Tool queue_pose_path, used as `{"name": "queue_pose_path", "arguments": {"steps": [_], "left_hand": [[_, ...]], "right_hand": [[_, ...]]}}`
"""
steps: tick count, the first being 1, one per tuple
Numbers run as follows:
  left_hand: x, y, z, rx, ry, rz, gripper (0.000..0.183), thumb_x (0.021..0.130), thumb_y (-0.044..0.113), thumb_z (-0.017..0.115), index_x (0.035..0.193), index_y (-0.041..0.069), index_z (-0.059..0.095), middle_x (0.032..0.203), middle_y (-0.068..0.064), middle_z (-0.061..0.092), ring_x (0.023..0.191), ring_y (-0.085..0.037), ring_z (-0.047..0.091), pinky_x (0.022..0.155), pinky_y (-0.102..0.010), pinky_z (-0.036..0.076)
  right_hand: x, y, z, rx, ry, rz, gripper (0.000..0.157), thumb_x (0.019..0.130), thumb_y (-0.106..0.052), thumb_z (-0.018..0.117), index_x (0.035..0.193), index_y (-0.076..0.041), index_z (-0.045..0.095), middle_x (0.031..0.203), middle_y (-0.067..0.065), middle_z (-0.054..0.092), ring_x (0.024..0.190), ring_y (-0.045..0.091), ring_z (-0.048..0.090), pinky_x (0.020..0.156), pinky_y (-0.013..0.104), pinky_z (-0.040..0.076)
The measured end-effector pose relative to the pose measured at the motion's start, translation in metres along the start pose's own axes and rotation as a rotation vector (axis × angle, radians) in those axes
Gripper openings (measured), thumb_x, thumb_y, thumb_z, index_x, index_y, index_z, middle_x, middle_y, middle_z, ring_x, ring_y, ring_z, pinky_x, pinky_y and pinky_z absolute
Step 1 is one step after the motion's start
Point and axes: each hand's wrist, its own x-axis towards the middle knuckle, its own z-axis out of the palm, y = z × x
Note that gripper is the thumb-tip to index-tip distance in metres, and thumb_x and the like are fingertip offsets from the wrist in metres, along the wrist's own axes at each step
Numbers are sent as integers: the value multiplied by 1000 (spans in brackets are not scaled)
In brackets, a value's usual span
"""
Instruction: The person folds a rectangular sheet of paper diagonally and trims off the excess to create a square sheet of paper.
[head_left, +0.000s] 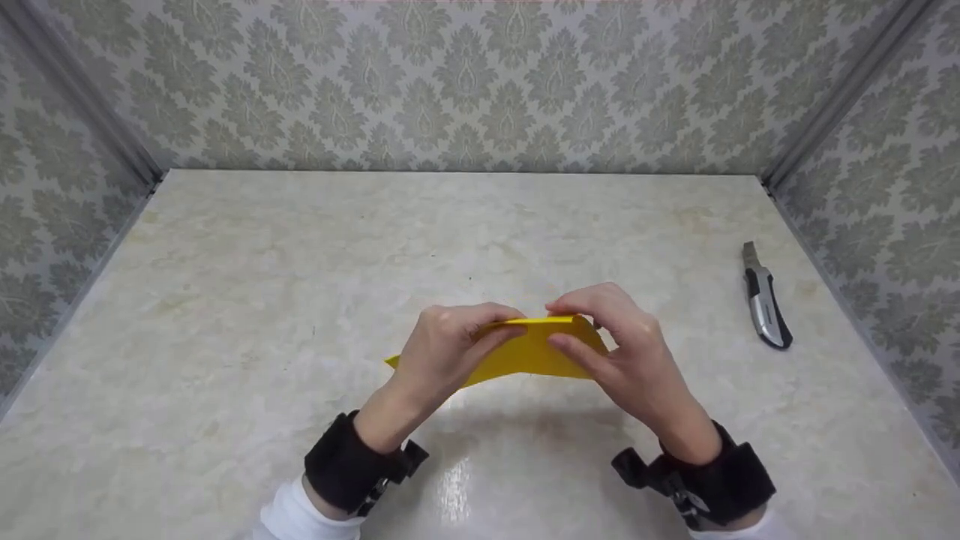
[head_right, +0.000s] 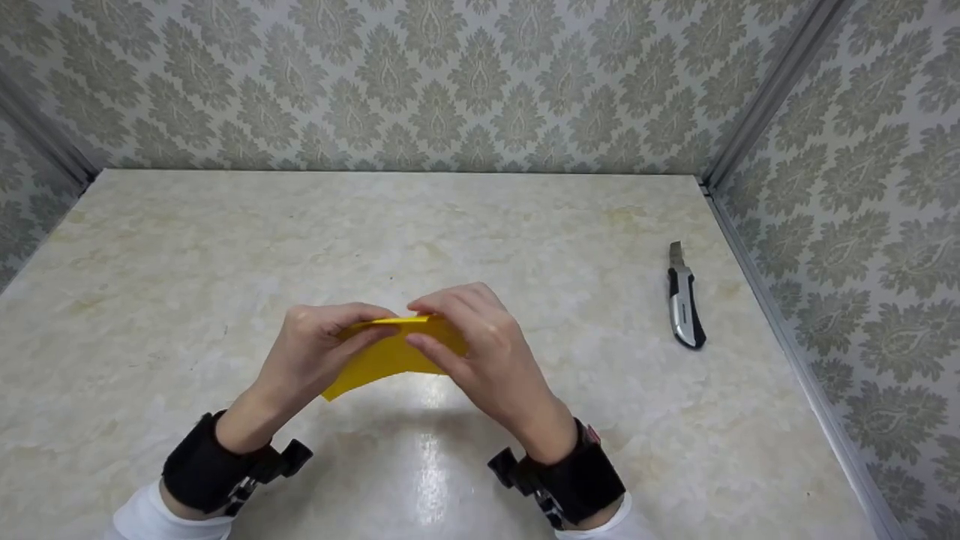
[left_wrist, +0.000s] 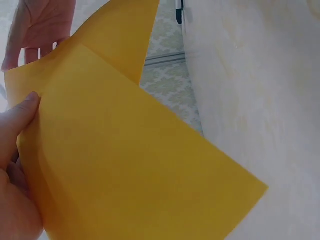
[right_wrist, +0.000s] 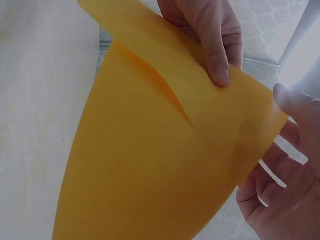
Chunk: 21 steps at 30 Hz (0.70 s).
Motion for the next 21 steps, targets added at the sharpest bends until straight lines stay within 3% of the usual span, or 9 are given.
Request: {"name": "queue_pose_path", "arguments": {"steps": [4, 9, 16, 21], "left_hand": [[0, 1, 2, 18, -11, 48, 11, 88, 17, 75, 96, 11, 78, 87, 1, 79, 71, -8, 73, 67, -16, 56], [0, 0, 2, 18, -49, 80, 13, 90, 18, 72, 99, 11, 78, 89, 1, 79, 74, -7, 73, 68, -15, 57], [1, -16, -11, 67, -25, 77, 17, 90, 20, 73, 104, 14, 80, 95, 1, 80, 82, -9, 76, 70, -20, 59], [2, -31, -31, 18, 11, 8, 19, 89, 17, 73, 106, 14, 80, 97, -1, 80, 79, -11, 75, 68, -17, 56]], "right_hand": [[0, -3, 4, 15, 51, -50, 17, 84, -6, 77, 99, -12, 75, 96, -2, 73, 92, 12, 61, 82, 15, 49], [0, 0, 1, 73, 93, -39, 15, 85, -2, 75, 92, -14, 78, 90, -1, 75, 87, 12, 61, 78, 19, 48], [2, 10, -16, 182, 136, 68, 21, 85, 5, 73, 95, -11, 81, 91, -1, 78, 88, 9, 63, 80, 19, 49], [3, 17, -29, 276, 187, 216, 14, 88, 5, 70, 96, -1, 80, 90, -9, 78, 84, 10, 61, 75, 21, 44]]}}
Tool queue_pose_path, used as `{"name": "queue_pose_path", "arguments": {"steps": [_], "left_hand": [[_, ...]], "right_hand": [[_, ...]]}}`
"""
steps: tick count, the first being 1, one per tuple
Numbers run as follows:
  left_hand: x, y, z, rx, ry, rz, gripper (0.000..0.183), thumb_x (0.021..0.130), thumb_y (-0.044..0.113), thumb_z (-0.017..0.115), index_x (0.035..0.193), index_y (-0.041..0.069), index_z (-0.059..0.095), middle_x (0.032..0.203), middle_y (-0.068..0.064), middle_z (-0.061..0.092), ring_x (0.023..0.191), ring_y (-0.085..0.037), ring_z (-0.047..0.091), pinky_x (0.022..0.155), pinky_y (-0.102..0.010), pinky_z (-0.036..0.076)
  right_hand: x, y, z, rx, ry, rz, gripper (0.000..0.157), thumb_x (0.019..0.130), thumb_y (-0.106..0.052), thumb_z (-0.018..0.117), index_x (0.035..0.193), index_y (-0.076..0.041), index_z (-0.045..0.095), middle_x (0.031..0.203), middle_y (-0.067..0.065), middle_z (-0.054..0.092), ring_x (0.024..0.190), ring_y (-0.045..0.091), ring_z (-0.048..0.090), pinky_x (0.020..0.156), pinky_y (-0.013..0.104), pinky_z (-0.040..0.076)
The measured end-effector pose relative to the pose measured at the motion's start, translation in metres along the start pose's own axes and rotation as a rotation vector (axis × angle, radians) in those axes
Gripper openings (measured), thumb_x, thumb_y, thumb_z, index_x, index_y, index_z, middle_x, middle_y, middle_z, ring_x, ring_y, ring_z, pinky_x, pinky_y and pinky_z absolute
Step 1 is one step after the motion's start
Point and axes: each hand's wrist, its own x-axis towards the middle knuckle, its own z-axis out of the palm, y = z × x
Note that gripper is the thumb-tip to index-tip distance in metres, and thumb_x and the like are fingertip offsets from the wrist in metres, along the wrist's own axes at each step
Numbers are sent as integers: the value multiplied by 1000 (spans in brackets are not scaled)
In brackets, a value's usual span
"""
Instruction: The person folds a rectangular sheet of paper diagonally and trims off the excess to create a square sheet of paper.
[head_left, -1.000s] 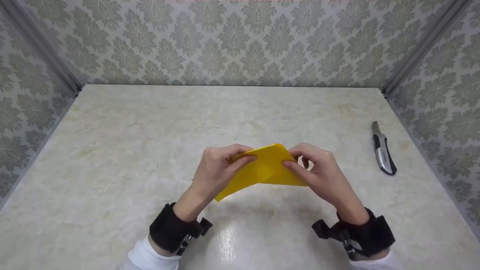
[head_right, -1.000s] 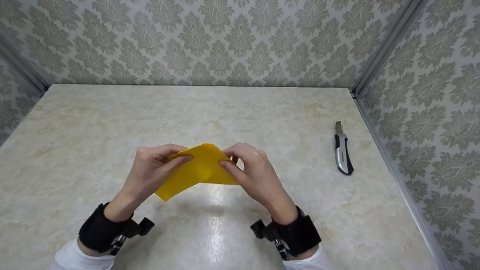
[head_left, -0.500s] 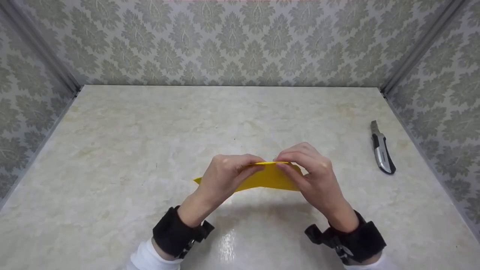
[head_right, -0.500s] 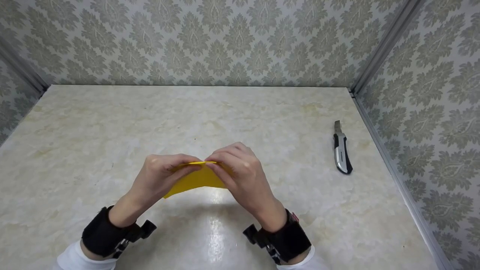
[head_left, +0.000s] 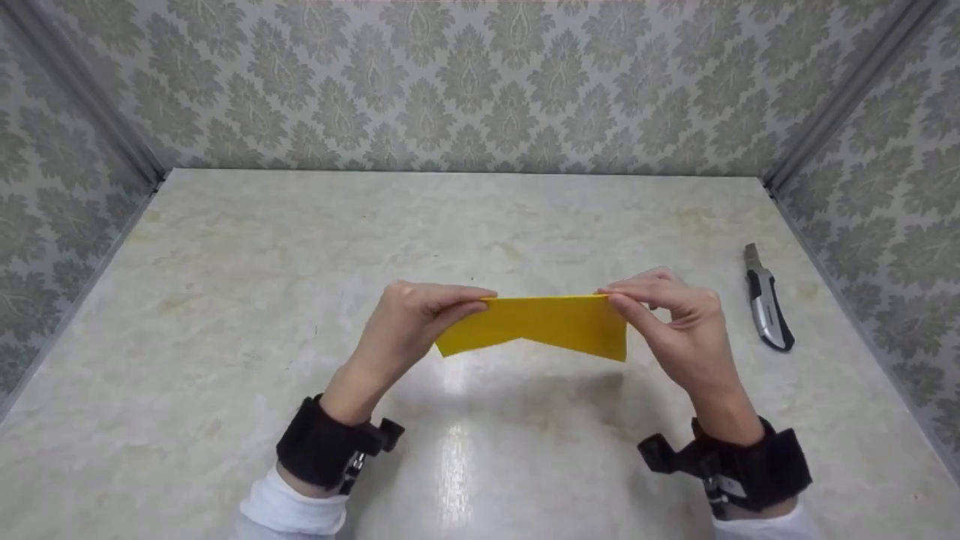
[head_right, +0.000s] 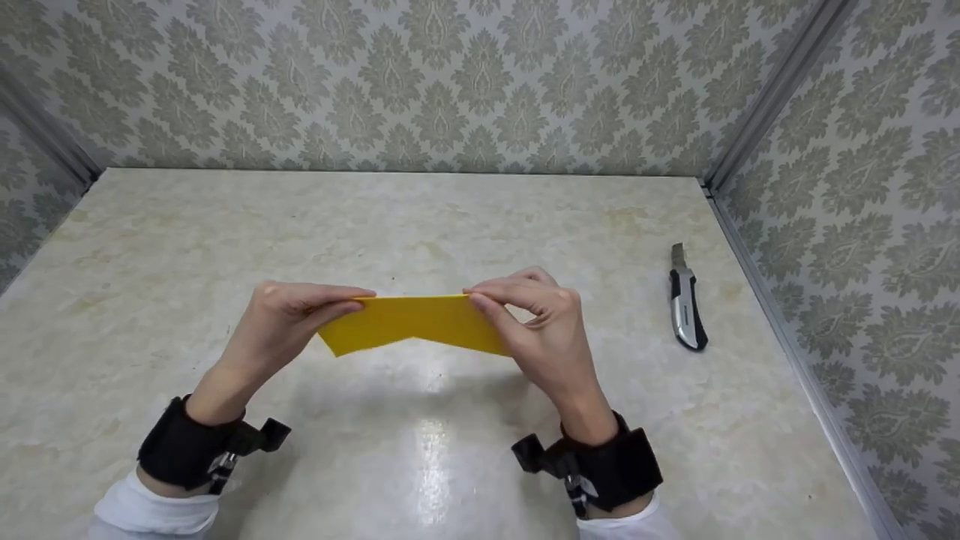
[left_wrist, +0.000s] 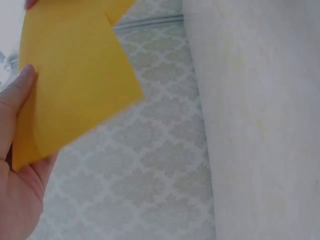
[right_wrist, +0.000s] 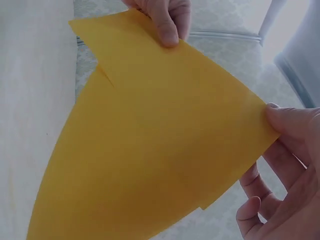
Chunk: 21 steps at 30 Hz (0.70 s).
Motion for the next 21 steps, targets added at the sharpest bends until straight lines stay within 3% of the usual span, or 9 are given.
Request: {"name": "queue_pose_path", "arguments": {"steps": [4, 8, 12, 17, 21], "left_hand": [[0, -9, -11, -31, 49, -78, 14, 88, 17, 74, 100, 13, 81, 91, -1, 80, 63, -7, 66, 59, -12, 43], [0, -15, -16, -126, 87, -236, 10, 86, 22, 76, 92, 16, 83, 84, 1, 79, 62, -5, 63, 58, -14, 44], [0, -19, -19, -249, 125, -405, 7, 84, 23, 80, 87, 17, 83, 81, -1, 79, 66, -9, 66, 62, -20, 53], [0, -24, -20, -282, 135, -527, 14, 84, 27, 80, 89, 14, 82, 82, -4, 78, 68, -17, 65, 62, -22, 54], [0, -27, -20, -279, 202, -624, 20, 83, 33, 81, 87, 13, 81, 80, -2, 76, 72, -23, 67, 62, -23, 54]], "right_hand": [[3, 4, -5, 39, 55, 200, 11, 89, -3, 72, 98, 1, 79, 87, -8, 78, 84, 15, 61, 75, 24, 43], [6, 11, -7, 66, 69, 330, 17, 91, -12, 73, 102, 1, 78, 87, -4, 77, 78, 17, 61, 73, 22, 51], [8, 19, -11, 81, 60, 367, 21, 93, -15, 71, 103, 3, 77, 82, -3, 74, 68, 17, 54, 62, 23, 48], [10, 25, -11, 50, -20, 378, 22, 96, -17, 66, 102, 4, 74, 77, -2, 66, 65, 17, 53, 61, 20, 50], [10, 27, -8, 42, -85, 384, 24, 98, -20, 65, 102, 2, 72, 80, 1, 65, 64, 17, 55, 61, 21, 53]]}}
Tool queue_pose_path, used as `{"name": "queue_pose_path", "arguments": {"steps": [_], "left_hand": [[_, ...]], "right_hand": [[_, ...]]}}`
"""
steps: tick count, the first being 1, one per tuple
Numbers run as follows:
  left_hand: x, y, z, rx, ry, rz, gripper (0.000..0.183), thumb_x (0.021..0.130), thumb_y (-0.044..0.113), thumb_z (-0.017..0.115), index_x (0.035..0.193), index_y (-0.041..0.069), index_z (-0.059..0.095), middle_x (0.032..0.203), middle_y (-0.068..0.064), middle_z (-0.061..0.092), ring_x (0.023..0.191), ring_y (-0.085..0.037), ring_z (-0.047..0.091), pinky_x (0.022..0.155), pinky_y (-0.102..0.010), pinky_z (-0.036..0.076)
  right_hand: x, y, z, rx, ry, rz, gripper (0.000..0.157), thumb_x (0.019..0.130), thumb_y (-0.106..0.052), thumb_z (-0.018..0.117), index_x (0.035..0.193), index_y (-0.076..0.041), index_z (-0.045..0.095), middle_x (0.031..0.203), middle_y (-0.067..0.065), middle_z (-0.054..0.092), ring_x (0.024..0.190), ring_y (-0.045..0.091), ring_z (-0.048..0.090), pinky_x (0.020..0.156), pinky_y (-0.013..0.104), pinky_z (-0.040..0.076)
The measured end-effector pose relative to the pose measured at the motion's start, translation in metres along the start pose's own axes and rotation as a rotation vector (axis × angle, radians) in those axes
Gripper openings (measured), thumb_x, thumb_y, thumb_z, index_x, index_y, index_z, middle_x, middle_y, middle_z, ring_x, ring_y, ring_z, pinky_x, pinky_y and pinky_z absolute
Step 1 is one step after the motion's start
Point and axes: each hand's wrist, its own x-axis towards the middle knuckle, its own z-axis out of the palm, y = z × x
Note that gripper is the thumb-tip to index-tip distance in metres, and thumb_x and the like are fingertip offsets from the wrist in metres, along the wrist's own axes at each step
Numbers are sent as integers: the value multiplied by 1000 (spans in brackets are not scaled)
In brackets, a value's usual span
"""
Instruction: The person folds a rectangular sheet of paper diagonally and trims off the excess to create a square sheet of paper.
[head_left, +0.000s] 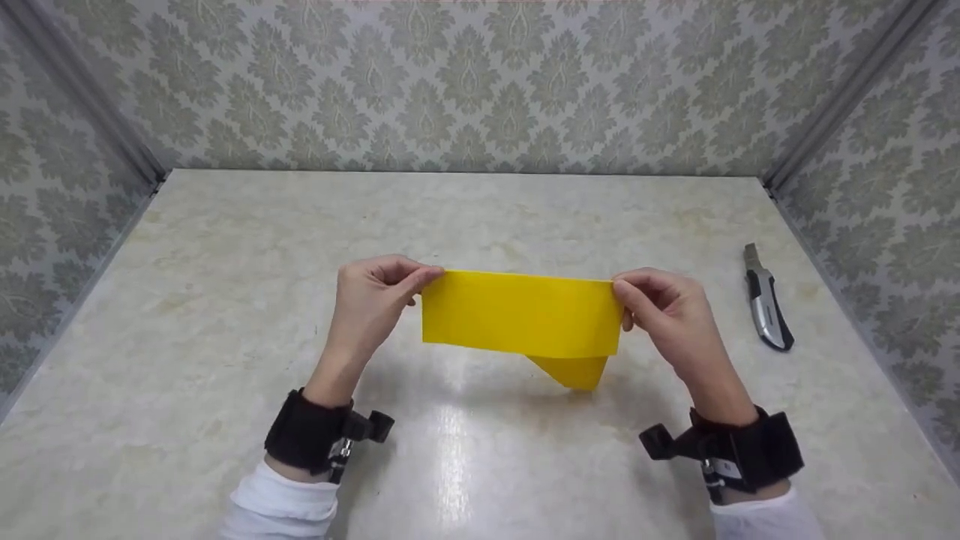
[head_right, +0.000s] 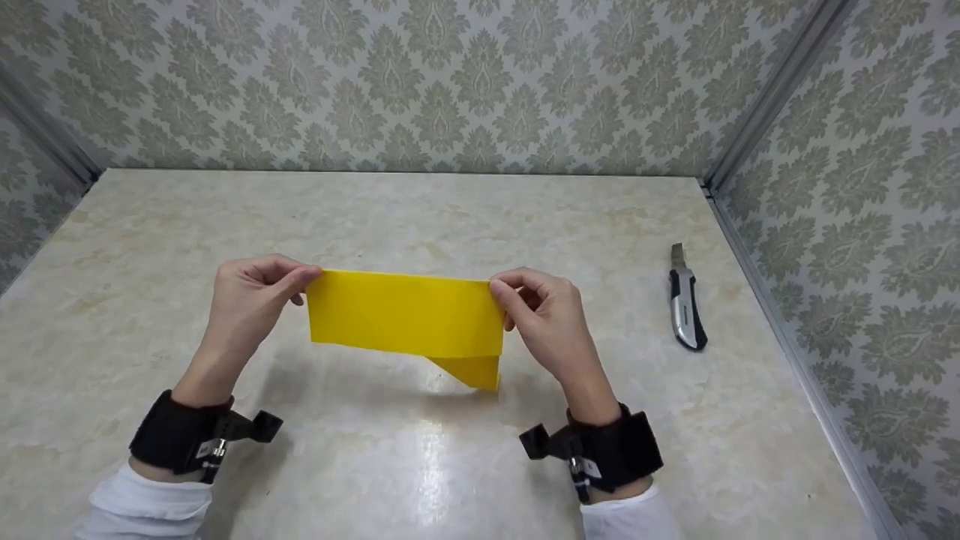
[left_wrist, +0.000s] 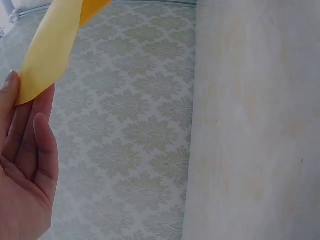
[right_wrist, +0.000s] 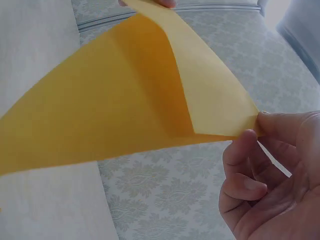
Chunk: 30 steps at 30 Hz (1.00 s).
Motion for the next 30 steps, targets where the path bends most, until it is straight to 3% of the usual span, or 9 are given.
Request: {"name": "queue_pose_path", "arguments": {"steps": [4, 8, 12, 15, 18, 21, 26, 30], "left_hand": [[1, -1, 0, -6, 71, -1, 24, 85, 38, 78, 93, 16, 80, 85, -1, 77, 77, -18, 72, 62, -24, 55], [1, 1, 2, -22, 105, 33, 32, 90, 41, 71, 111, 17, 74, 103, 2, 77, 88, -10, 74, 63, -24, 56], [-1, 4, 6, 15, 100, 75, 37, 95, 40, 67, 124, 17, 65, 119, 4, 72, 100, -12, 73, 66, -24, 58], [-3, 5, 13, 106, 74, 121, 34, 97, 35, 66, 126, 16, 64, 123, 3, 70, 105, -12, 71, 71, -25, 58], [-6, 3, 24, 234, -16, 196, 29, 98, 29, 65, 124, 15, 65, 122, 3, 70, 108, -11, 68, 75, -27, 57], [-12, 0, 37, 378, -183, 306, 25, 98, 23, 65, 122, 13, 67, 119, 0, 71, 109, -16, 66, 82, -30, 57], [-27, -4, 59, 579, -480, 420, 22, 97, 17, 67, 118, 14, 68, 124, -3, 69, 120, -21, 63, 102, -36, 52], [-35, -8, 73, 651, -610, 451, 20, 95, 11, 68, 115, 12, 72, 130, -8, 67, 123, -24, 61, 106, -36, 50]], "right_hand": [[2, 3, 2, 9, -5, 37, 28, 98, -27, 65, 106, 0, 68, 86, 3, 64, 62, 15, 56, 63, 20, 56], [5, 8, 3, 85, 48, 85, 30, 98, -32, 63, 107, -4, 65, 86, 3, 62, 59, 14, 53, 59, 17, 52], [10, 16, 5, 204, 102, 132, 30, 98, -33, 62, 108, -5, 63, 82, 3, 60, 57, 14, 51, 53, 17, 48], [15, 25, 4, 285, 133, 211, 28, 100, -32, 61, 108, -5, 61, 82, 2, 61, 57, 13, 52, 52, 17, 48], [20, 38, 2, 297, 136, 314, 24, 102, -29, 57, 109, -6, 59, 86, 1, 62, 57, 11, 56, 52, 16, 48], [25, 52, 3, 208, 76, 402, 24, 104, -27, 54, 114, -5, 57, 93, 1, 62, 62, 10, 63, 53, 16, 49], [28, 74, 10, -107, -52, 465, 28, 104, -25, 51, 120, -3, 59, 105, 7, 60, 71, 14, 67, 57, 20, 52], [29, 83, 14, -434, -96, 420, 28, 102, -26, 52, 116, -6, 66, 104, 11, 63, 73, 17, 57, 62, 23, 48]]}}
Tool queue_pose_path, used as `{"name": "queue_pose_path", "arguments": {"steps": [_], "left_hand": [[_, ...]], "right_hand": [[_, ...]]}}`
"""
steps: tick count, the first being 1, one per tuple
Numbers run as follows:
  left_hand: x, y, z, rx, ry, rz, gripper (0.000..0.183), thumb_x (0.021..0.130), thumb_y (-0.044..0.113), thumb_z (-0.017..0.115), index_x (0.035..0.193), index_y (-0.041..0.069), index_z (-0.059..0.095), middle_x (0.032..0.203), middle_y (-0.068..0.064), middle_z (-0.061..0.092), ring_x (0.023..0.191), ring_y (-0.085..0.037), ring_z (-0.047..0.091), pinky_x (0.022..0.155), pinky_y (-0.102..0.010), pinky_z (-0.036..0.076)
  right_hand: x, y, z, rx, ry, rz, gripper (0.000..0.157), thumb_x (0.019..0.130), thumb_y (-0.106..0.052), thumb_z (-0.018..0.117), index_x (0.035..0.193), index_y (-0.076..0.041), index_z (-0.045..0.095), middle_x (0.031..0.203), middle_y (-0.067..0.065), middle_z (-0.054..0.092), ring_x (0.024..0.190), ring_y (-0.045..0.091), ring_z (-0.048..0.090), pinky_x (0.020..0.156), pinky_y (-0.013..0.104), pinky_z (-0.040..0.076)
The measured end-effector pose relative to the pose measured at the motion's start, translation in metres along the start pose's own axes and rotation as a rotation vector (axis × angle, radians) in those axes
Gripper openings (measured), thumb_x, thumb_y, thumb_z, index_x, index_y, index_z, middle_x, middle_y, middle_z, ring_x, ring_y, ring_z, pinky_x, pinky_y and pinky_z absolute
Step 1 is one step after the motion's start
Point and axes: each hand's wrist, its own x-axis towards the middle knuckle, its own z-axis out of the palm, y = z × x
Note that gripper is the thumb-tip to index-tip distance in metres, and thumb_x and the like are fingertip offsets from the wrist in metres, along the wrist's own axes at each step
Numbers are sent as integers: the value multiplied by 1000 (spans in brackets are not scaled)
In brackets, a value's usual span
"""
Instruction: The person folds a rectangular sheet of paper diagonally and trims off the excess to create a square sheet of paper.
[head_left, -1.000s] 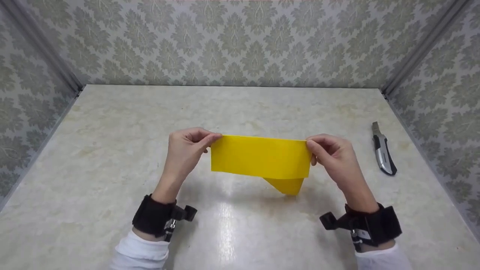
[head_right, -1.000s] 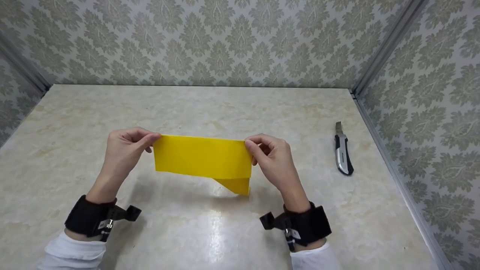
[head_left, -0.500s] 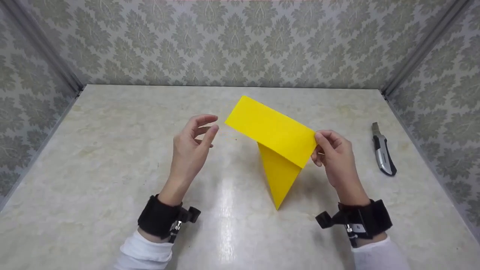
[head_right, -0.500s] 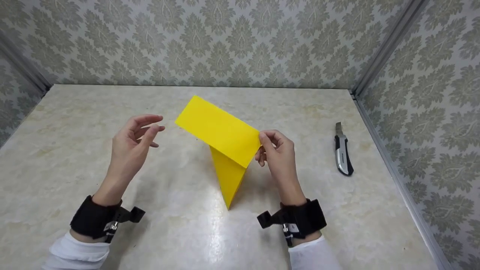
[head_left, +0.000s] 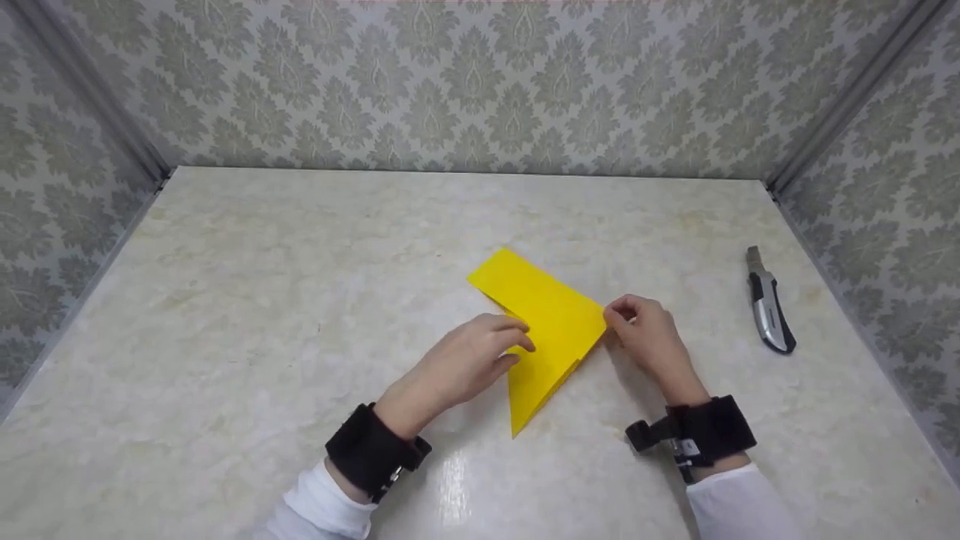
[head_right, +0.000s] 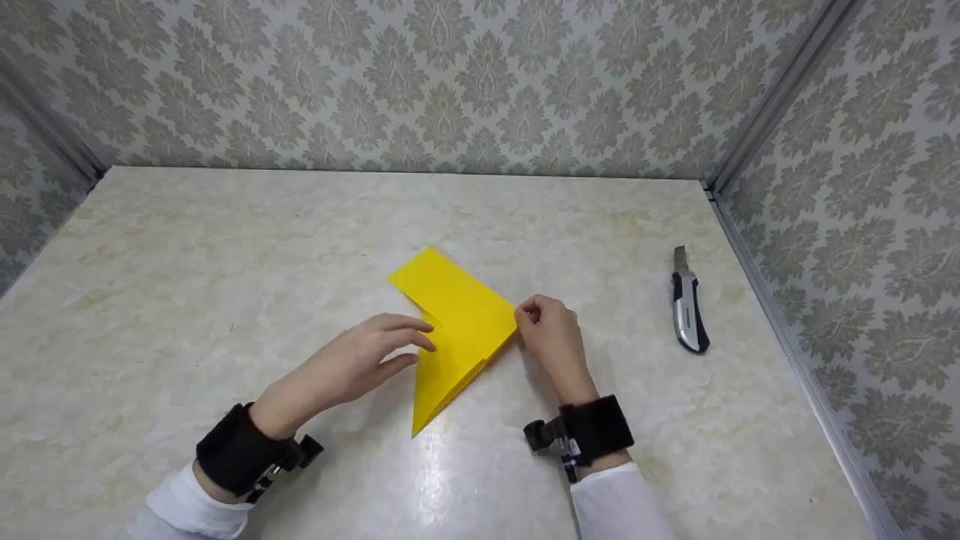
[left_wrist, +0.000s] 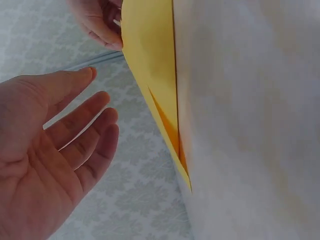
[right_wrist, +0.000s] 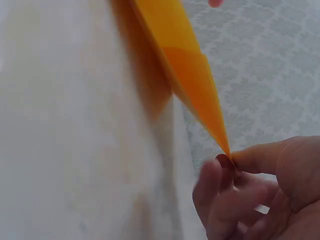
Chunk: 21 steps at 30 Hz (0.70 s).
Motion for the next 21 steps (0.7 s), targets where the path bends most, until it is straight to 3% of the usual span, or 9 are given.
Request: {"name": "queue_pose_path", "arguments": {"steps": [2, 4, 12, 15, 21], "left_hand": [[2, 2, 6, 34, -31, 9, 21, 95, 8, 68, 114, 12, 74, 131, -9, 66, 124, -24, 61, 106, -35, 50], [6, 4, 12, 82, -46, 19, 21, 95, 7, 67, 113, 12, 75, 132, -9, 66, 124, -25, 61, 106, -35, 50], [37, 16, 29, 395, -80, 13, 29, 100, 14, 59, 127, 18, 68, 136, -6, 63, 127, -23, 58, 104, -36, 51], [47, 17, 34, 450, -90, -9, 31, 100, 16, 59, 131, 17, 64, 138, -7, 61, 129, -24, 57, 102, -37, 53], [57, 14, 35, 422, -172, -71, 39, 101, 18, 58, 140, 16, 52, 150, -9, 50, 139, -28, 48, 109, -41, 49]], "right_hand": [[1, 2, 1, -106, 13, -15, 27, 100, -25, 53, 113, -7, 68, 100, 10, 65, 74, 18, 54, 64, 24, 46], [2, 4, 2, -143, 8, -22, 27, 99, -24, 53, 112, -7, 70, 97, 10, 66, 75, 19, 54, 65, 25, 45], [6, 6, 2, -128, -67, 31, 26, 101, -24, 54, 112, -8, 71, 99, 8, 70, 81, 19, 57, 70, 25, 46], [9, 7, 1, -70, -101, 26, 30, 103, -26, 54, 115, -5, 71, 98, 8, 71, 84, 18, 58, 75, 25, 47], [13, 9, -6, 195, -230, 180, 39, 101, -35, 58, 126, -7, 66, 79, -2, 62, 60, 12, 44, 54, 21, 37]]}}
